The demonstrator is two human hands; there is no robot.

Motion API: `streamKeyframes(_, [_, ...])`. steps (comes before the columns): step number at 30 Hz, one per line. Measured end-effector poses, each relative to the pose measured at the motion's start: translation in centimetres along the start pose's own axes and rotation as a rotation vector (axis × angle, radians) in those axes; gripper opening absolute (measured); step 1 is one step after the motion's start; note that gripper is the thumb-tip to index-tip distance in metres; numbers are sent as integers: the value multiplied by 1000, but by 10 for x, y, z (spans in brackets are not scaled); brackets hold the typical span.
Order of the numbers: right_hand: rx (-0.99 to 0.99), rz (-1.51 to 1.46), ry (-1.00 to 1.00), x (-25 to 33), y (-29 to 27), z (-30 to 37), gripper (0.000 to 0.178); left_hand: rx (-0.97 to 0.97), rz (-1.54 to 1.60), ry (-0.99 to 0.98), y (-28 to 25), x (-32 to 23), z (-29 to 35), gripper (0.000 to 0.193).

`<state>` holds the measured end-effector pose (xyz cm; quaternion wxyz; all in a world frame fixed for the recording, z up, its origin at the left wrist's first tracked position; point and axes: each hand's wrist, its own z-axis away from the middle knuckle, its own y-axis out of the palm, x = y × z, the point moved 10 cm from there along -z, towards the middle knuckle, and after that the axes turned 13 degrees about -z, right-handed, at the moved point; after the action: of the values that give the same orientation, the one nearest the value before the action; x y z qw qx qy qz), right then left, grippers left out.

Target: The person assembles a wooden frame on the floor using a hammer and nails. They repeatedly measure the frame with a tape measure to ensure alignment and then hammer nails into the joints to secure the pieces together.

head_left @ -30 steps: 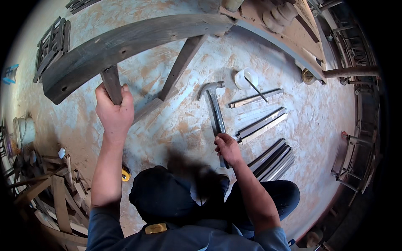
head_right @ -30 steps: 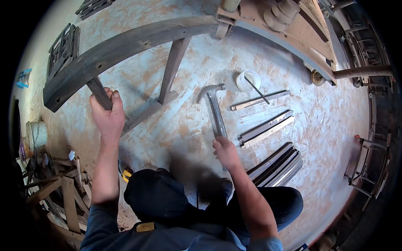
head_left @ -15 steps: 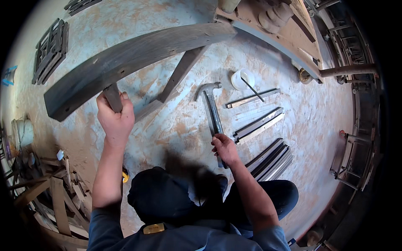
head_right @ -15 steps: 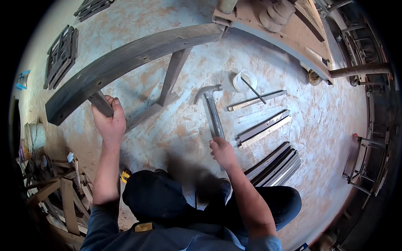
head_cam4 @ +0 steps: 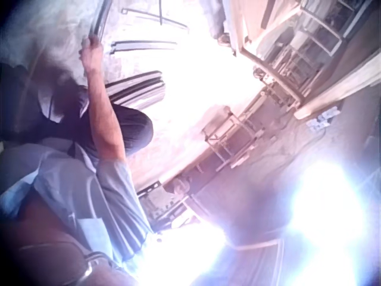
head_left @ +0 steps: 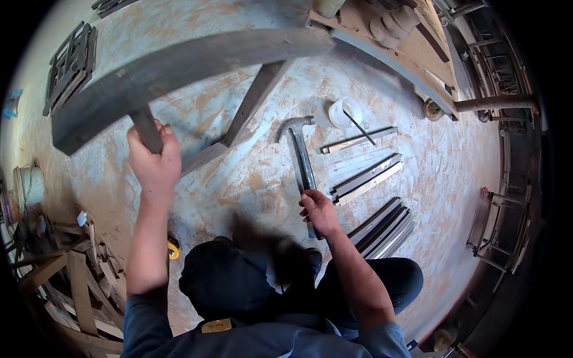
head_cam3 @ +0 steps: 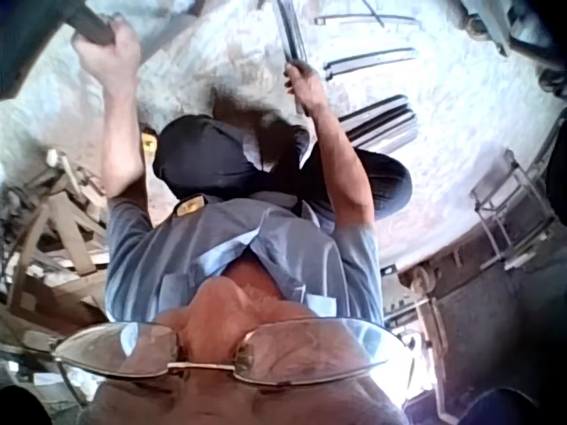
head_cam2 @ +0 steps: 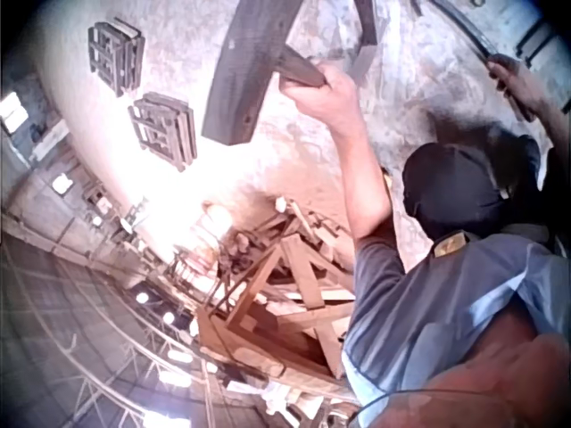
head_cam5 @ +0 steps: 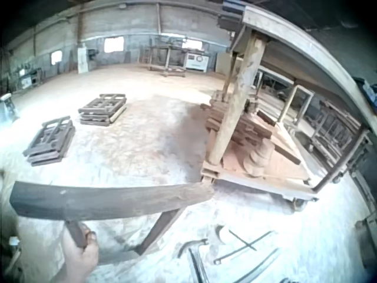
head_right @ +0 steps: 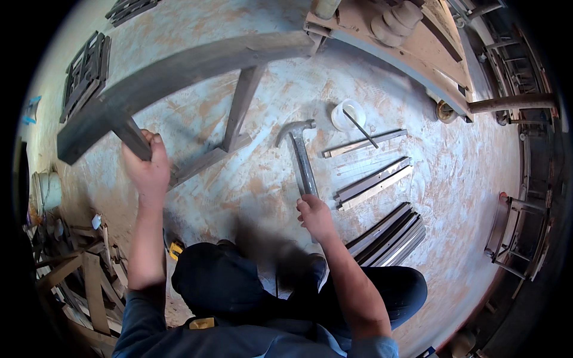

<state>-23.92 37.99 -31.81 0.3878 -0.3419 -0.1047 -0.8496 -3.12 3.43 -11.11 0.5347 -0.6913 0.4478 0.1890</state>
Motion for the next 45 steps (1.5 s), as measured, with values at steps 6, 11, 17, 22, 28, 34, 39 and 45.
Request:
streamKeyframes(6, [-55,15,37,-11,-12,-1,45,225,125,-349,23,80,-36,22])
streamKeyframes(11, [-84,37,12,-22,-28,-4,46,387,309,-595,69,194,-14,22])
streamKeyframes(17, [-77,22,51,-11,-23,6,37,354,375,-707,76,255,10,22])
streamKeyframes(22, [-97,71,83,-21,-29,0,41,356,395,-679,80,263,12,25])
streamKeyframes(28, [-61,114,139,-28,-27,-3,41,364,391,-654,73,237,5,26])
streamKeyframes(34, [-71,158,132,-34,-29,-4,37,288,373,-619,46,190,-6,26])
streamKeyframes(39, [-41,209,74,-46,-32,-19,36,119,356,-381,2,128,-41,19])
streamKeyframes(45, [-50,260,70,-34,-25,-19,33,-5,70,-156,-29,43,-65,20])
